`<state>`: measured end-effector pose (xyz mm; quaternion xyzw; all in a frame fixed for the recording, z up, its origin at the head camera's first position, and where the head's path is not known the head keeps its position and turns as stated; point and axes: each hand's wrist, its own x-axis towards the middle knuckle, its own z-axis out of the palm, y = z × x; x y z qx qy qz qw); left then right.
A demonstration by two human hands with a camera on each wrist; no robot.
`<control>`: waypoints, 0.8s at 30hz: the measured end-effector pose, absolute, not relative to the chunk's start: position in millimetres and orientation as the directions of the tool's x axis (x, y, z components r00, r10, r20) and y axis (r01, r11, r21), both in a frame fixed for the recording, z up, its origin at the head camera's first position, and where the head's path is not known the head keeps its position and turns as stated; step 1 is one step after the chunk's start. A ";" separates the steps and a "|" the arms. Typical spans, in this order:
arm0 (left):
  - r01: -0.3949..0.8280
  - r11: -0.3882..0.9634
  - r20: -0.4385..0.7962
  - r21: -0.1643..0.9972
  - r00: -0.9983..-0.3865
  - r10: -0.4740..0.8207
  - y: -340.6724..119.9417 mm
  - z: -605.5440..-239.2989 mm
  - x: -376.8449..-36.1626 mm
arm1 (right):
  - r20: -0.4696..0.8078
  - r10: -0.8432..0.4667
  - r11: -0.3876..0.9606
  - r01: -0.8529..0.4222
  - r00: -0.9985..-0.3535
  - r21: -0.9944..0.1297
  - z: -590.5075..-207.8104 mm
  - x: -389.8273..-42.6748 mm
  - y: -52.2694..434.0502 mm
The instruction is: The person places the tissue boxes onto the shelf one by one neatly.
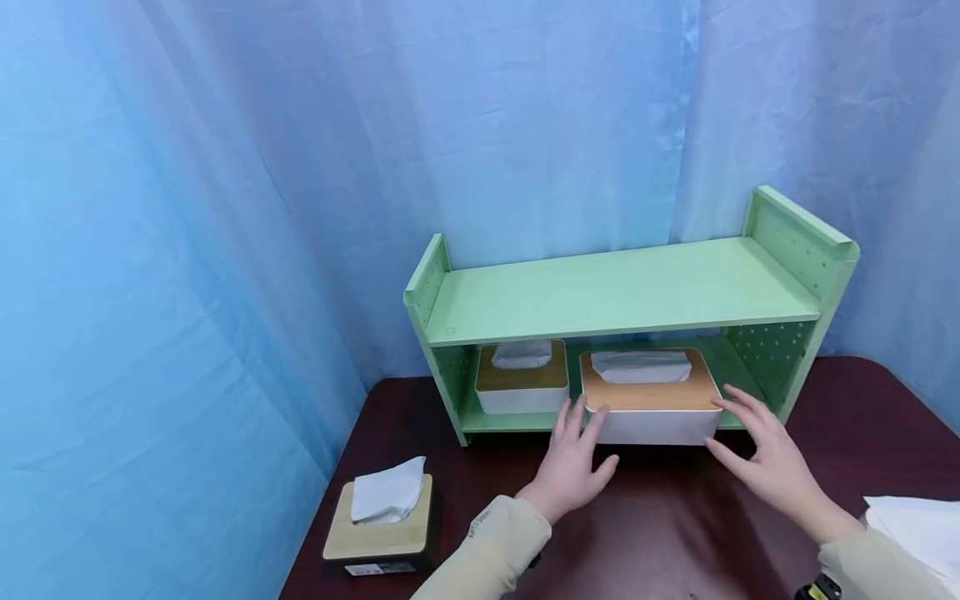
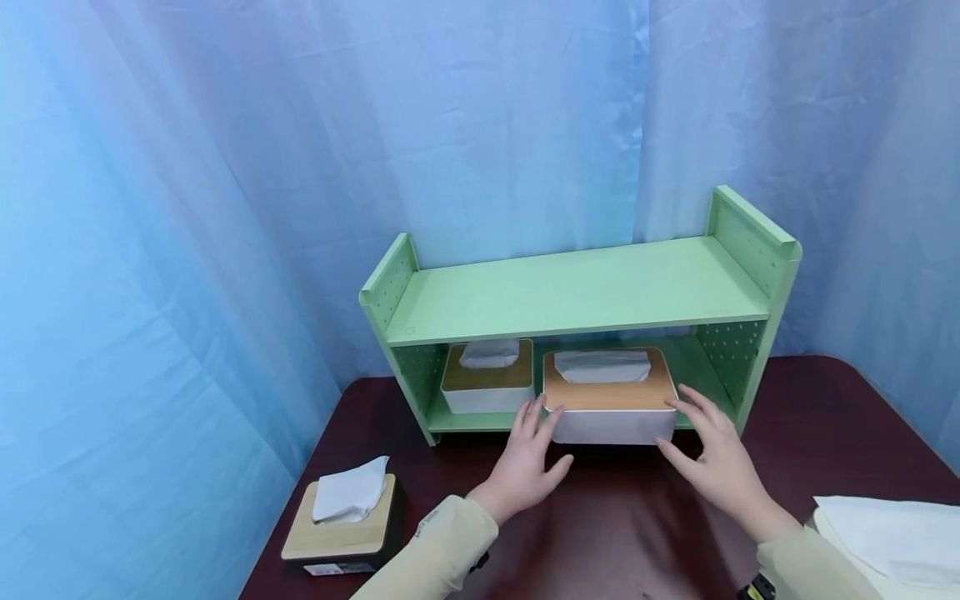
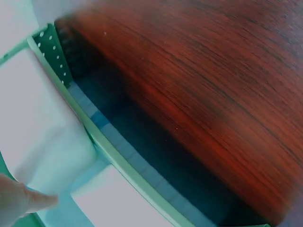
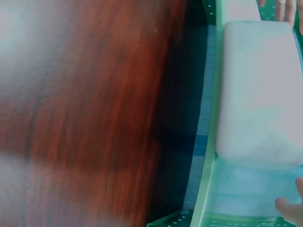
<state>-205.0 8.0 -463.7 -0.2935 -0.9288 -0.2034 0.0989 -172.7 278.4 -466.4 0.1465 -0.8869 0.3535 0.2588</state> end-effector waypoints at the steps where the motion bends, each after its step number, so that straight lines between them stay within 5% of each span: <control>1: 0.599 0.749 0.302 0.282 -0.797 0.524 8.2 -464.5 -202.5 | 0.580 -0.100 0.715 -0.463 -0.809 -0.523 -468.7 -171.4 278.3; 9: 0.601 0.791 0.263 0.115 -0.786 0.559 10.7 -468.5 -190.8 | 0.591 -0.260 0.799 -0.513 -0.764 -0.313 -484.2 -165.0 278.3; 24: 0.585 0.810 0.257 0.039 -0.789 0.558 17.3 -469.0 -200.8 | 0.471 -0.195 0.855 -0.385 -0.860 -0.349 -480.8 -173.2 278.9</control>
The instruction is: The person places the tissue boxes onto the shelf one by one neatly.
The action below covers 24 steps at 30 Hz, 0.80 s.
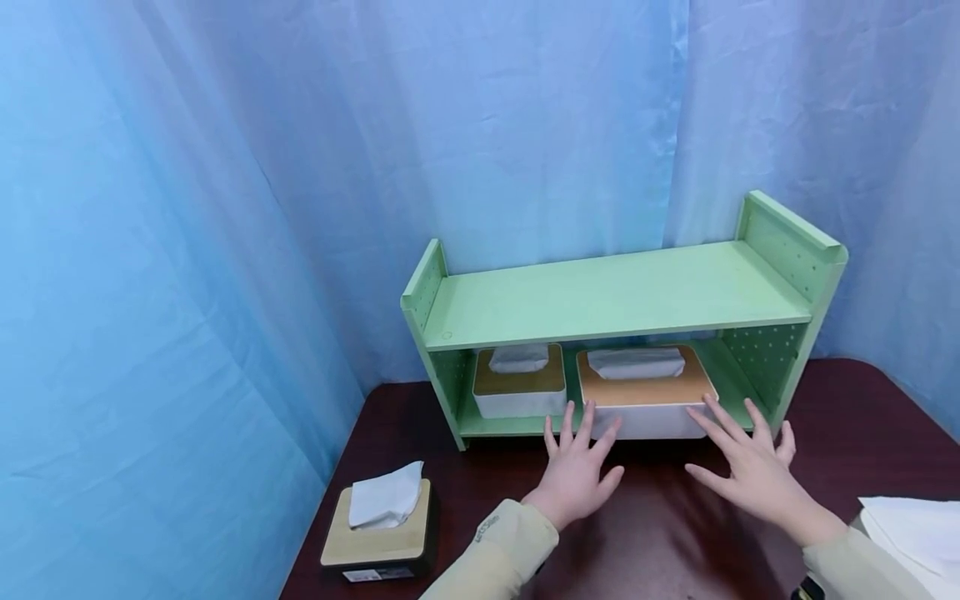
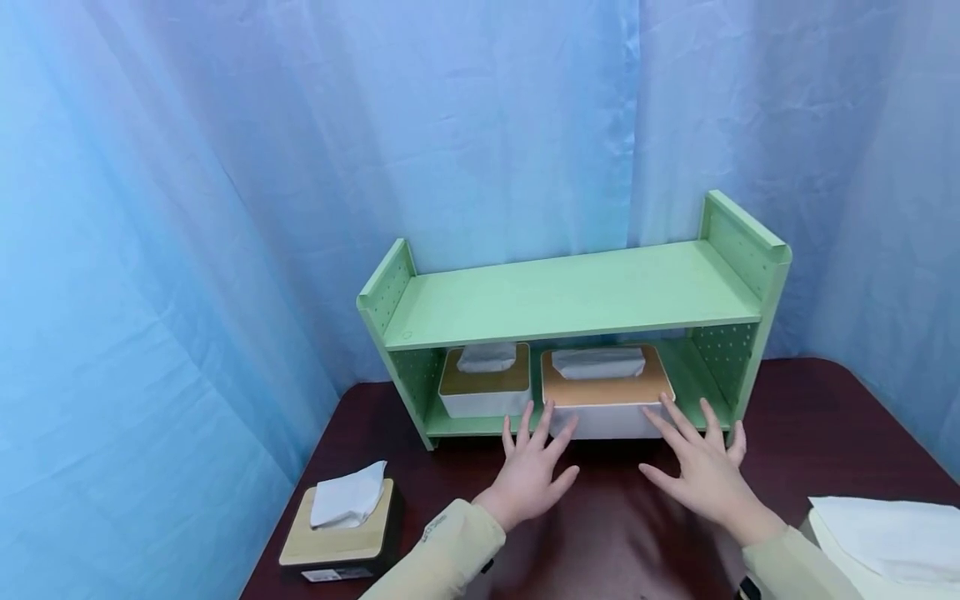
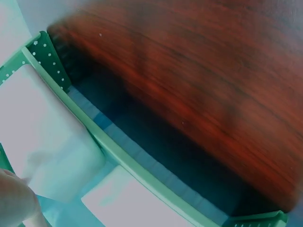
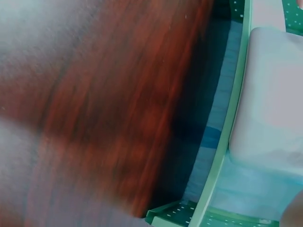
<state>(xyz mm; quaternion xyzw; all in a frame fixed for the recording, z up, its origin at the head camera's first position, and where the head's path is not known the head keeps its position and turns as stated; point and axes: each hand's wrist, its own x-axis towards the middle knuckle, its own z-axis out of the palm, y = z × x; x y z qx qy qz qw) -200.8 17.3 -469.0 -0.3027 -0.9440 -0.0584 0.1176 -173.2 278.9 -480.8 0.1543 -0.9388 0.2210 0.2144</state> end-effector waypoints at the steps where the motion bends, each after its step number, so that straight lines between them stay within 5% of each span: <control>1: 0.583 0.812 0.253 0.025 -0.789 0.559 17.8 -468.8 -202.8 | 0.459 -0.192 0.857 -0.376 -0.867 -0.352 -480.6 -174.7 279.8; 7: 0.562 0.825 0.216 -0.056 -0.800 0.560 19.8 -466.0 -215.5 | 0.404 -0.192 0.877 -0.342 -0.894 -0.339 -478.9 -183.6 284.2; 24: 0.529 0.847 0.116 -0.050 -0.839 0.531 28.7 -457.6 -234.2 | 0.387 -0.211 0.902 -0.331 -0.898 -0.276 -472.3 -201.9 288.5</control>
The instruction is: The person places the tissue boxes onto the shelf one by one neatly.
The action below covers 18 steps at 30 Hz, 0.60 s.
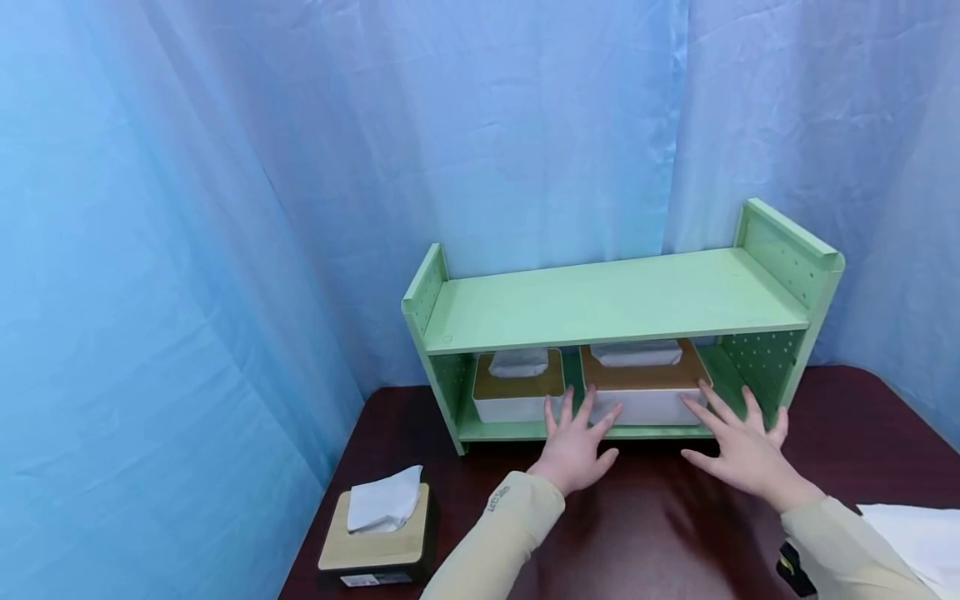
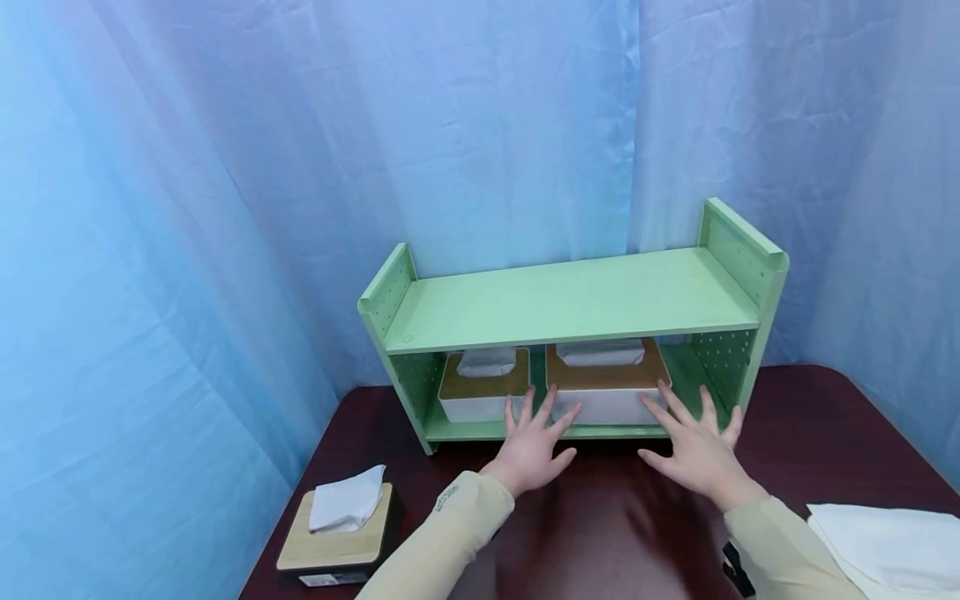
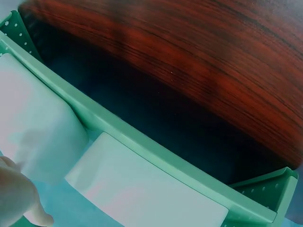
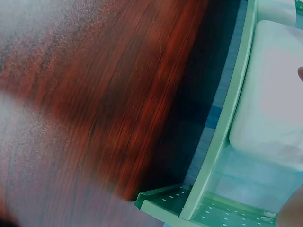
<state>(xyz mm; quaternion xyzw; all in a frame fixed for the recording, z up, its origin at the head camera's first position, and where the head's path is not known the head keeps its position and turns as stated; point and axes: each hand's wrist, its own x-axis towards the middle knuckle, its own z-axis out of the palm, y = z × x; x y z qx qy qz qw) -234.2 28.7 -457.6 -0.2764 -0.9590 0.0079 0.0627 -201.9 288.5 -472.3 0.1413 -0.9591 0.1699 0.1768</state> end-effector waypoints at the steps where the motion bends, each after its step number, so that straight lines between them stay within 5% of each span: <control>1: 0.526 0.849 0.111 -0.051 -0.842 0.528 29.1 -457.9 -235.3 | 0.384 -0.212 0.903 -0.330 -0.899 -0.275 -472.2 -202.6 288.6; 18: 0.492 0.871 0.107 0.001 -0.866 0.489 37.2 -458.5 -246.1 | 0.377 -0.189 0.923 -0.296 -0.907 -0.248 -473.4 -214.8 287.2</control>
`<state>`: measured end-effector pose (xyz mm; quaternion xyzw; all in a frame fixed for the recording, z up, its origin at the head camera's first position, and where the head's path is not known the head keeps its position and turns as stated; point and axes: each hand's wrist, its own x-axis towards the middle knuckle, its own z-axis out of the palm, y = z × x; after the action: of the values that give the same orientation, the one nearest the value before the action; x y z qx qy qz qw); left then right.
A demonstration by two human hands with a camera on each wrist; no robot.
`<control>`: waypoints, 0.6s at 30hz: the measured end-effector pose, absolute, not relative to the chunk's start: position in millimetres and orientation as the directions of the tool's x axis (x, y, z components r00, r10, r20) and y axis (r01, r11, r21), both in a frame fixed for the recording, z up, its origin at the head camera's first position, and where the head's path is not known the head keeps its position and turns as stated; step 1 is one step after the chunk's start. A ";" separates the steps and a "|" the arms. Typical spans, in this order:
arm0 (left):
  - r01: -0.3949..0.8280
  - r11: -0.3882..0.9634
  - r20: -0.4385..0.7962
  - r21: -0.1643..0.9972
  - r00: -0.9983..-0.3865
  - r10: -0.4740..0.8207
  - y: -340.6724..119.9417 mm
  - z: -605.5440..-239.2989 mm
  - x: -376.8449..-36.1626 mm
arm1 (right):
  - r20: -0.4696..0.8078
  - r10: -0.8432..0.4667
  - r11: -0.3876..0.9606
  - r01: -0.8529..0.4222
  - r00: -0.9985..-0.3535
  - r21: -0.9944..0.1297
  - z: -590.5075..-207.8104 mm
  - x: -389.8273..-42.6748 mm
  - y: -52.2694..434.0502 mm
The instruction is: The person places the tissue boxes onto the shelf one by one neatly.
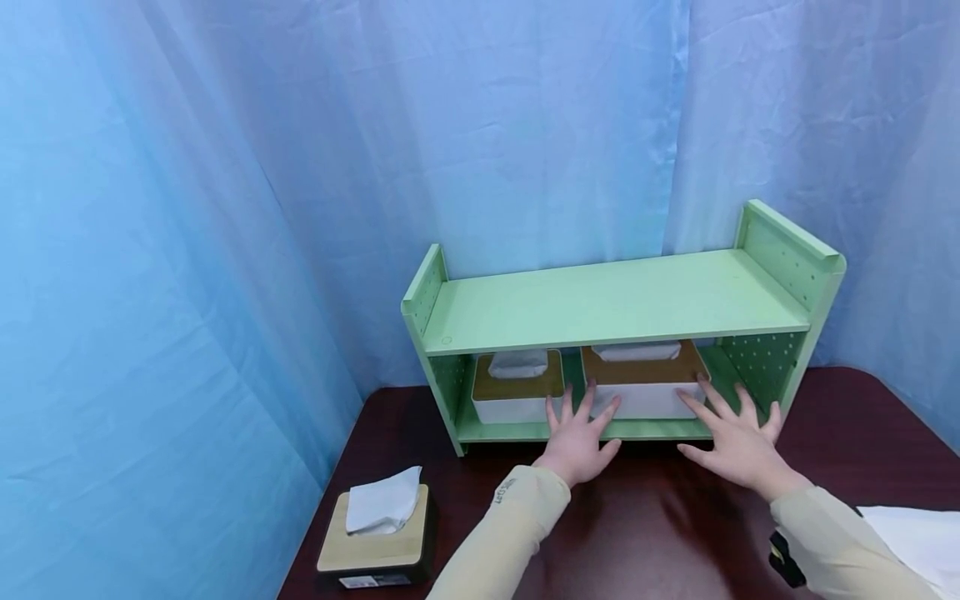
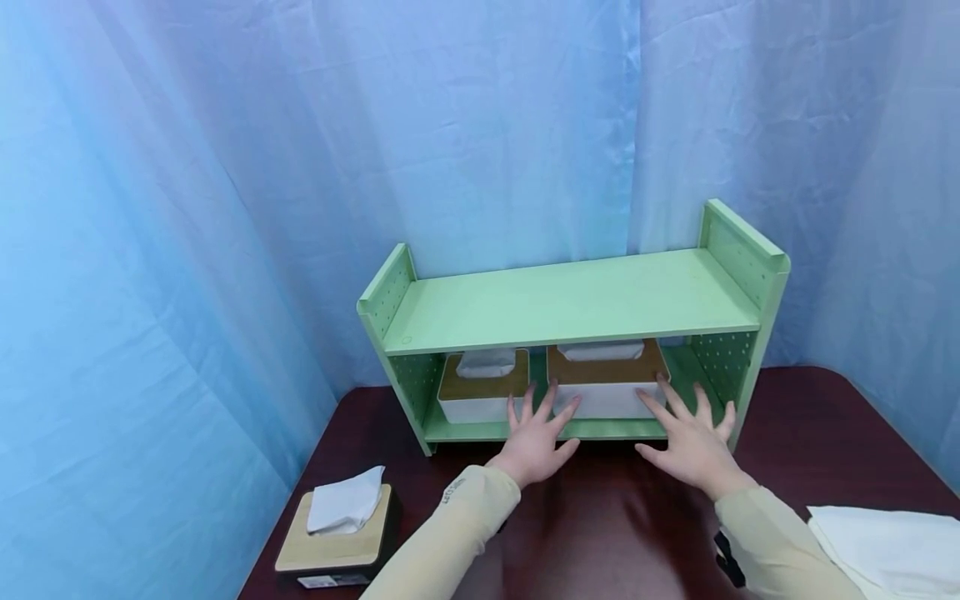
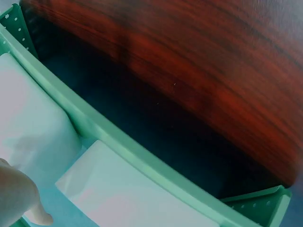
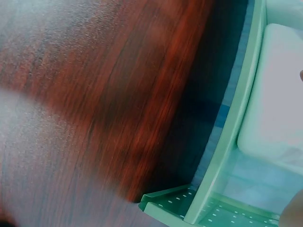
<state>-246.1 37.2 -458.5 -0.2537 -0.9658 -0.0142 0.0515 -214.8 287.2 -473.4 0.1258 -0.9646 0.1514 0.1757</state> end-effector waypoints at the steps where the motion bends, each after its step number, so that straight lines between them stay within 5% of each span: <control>1: 0.492 0.870 0.110 0.014 -0.866 0.488 36.3 -459.2 -245.9 | 0.382 -0.189 0.922 -0.297 -0.905 -0.247 -474.1 -214.3 286.5; 18: 0.525 0.851 0.157 0.018 -0.842 0.516 27.9 -471.4 -232.6 | 0.392 -0.182 0.894 -0.318 -0.902 -0.317 -485.5 -197.5 278.3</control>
<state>-232.6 27.9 -471.4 -0.2715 -0.9592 -0.0300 0.0735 -197.5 278.3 -485.5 0.1306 -0.9565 0.1901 0.1789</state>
